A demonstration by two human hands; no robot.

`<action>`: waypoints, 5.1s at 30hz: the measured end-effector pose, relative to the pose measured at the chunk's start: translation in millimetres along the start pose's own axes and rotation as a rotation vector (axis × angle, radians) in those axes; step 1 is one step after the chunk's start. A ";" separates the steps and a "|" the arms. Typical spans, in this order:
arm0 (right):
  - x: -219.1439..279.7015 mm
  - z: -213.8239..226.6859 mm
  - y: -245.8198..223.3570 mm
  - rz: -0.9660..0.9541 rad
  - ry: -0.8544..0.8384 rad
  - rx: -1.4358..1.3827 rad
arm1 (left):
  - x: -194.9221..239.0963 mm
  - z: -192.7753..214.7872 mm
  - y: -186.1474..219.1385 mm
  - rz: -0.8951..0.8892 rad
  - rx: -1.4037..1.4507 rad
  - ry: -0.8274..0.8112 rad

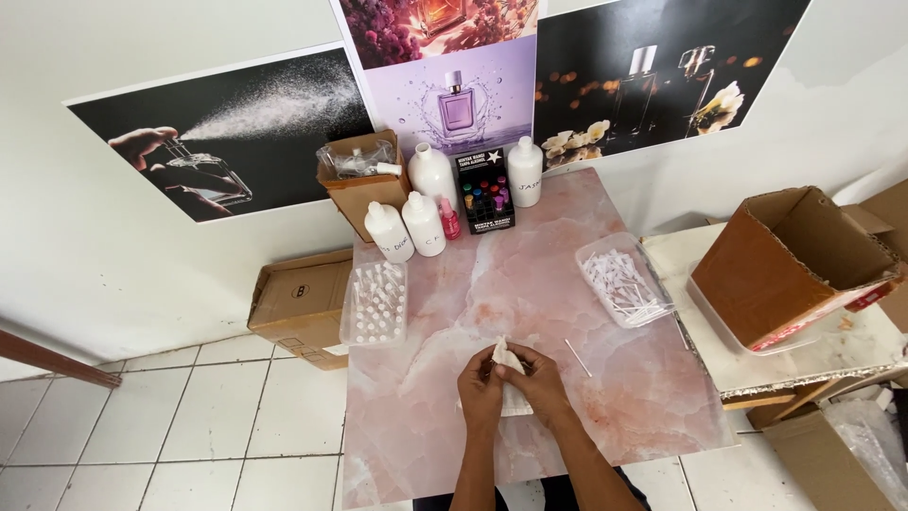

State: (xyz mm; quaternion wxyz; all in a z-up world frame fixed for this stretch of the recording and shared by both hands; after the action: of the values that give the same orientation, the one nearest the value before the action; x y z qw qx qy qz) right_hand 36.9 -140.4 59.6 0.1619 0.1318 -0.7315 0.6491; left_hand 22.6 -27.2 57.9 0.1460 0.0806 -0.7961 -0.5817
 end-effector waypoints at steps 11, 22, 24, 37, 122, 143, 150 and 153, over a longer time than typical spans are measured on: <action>-34.7 20.7 41.4 0.127 0.320 -0.399 | -2.4 4.6 -8.2 0.007 0.044 0.068; -33.7 10.9 52.5 0.483 0.095 0.300 | -3.1 17.5 -15.2 0.011 -0.033 -0.031; -36.6 14.1 55.5 0.409 0.083 0.414 | -3.8 21.2 -20.9 -0.035 0.014 -0.089; -34.1 2.2 45.1 0.659 0.194 0.489 | 2.8 19.9 -5.5 -0.098 -0.020 -0.065; -32.5 29.9 46.9 0.224 -0.073 0.217 | -5.8 31.1 -33.1 -0.132 0.058 -0.091; -24.0 11.3 30.2 0.113 0.042 0.369 | 1.3 27.0 -18.3 -0.098 -0.045 -0.129; -26.4 15.9 24.1 0.076 -0.008 0.378 | 0.3 29.6 -16.6 -0.022 0.068 -0.171; -24.0 6.1 27.3 0.061 0.159 0.402 | 3.5 27.6 -12.5 -0.045 -0.007 -0.119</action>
State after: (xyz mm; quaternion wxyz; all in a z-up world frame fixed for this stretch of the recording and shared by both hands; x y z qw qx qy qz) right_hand 47.5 -143.6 24.4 0.1700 0.0878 -0.5761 0.7947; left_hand 9.7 -7.2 38.7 0.0856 0.0635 -0.7993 -0.5914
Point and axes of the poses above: each hand's wrist, its own x-axis away from the middle knuckle, its own z-axis out of the back of the hand, y = z × x, the point moved 2 cm from there along -x, towards the middle knuckle, and after that the axes turned 10 degrees about x, right-handed, at the moved point
